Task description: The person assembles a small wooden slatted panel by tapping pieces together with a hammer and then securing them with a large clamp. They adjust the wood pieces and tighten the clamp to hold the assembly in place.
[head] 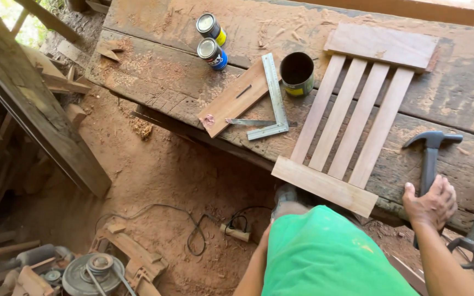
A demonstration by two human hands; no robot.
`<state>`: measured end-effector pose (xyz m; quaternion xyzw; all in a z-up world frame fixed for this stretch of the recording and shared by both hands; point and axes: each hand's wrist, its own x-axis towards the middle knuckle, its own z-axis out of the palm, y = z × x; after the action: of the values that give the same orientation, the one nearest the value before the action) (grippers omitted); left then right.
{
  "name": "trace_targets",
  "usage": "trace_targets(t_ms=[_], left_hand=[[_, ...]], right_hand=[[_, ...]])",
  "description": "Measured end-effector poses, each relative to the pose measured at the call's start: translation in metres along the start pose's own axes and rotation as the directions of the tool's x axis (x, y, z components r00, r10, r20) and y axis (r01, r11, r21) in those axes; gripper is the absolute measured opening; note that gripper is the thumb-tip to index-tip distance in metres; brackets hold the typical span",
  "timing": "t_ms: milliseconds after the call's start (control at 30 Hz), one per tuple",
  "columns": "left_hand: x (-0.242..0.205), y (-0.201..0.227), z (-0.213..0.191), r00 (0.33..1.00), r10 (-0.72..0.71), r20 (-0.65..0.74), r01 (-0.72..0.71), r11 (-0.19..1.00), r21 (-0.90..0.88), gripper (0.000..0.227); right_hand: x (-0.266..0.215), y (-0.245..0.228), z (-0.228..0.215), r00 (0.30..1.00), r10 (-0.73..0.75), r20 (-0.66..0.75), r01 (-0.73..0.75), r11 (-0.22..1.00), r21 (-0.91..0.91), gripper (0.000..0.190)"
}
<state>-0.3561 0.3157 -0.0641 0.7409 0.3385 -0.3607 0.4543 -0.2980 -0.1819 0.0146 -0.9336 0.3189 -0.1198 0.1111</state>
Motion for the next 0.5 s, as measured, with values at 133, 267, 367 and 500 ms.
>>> trace_targets(t_ms=[133, 267, 367, 500], left_hand=[[0.012, 0.090, -0.031, 0.999, 0.010, -0.048, -0.013, 0.998, -0.056, 0.069], [0.032, 0.160, -0.070, 0.982, 0.137, -0.132, -0.161, 0.968, -0.195, 0.062], [0.039, 0.215, -0.089, 0.971, 0.211, -0.109, -0.219, 0.974, -0.061, 0.062], [0.043, 0.262, -0.106, 0.940, 0.337, -0.060, -0.327, 0.937, 0.125, 0.061]], right_hand=[[0.005, -0.002, -0.005, 0.999, 0.018, 0.051, -0.018, 1.000, 0.005, 0.074], [0.014, 0.002, -0.010, 0.946, 0.135, 0.295, -0.160, 0.985, 0.064, 0.084], [0.020, -0.032, -0.060, 0.899, 0.228, 0.374, -0.277, 0.957, 0.083, 0.075], [-0.032, -0.072, -0.076, 0.992, 0.128, -0.021, -0.126, 0.989, 0.076, 0.057]])
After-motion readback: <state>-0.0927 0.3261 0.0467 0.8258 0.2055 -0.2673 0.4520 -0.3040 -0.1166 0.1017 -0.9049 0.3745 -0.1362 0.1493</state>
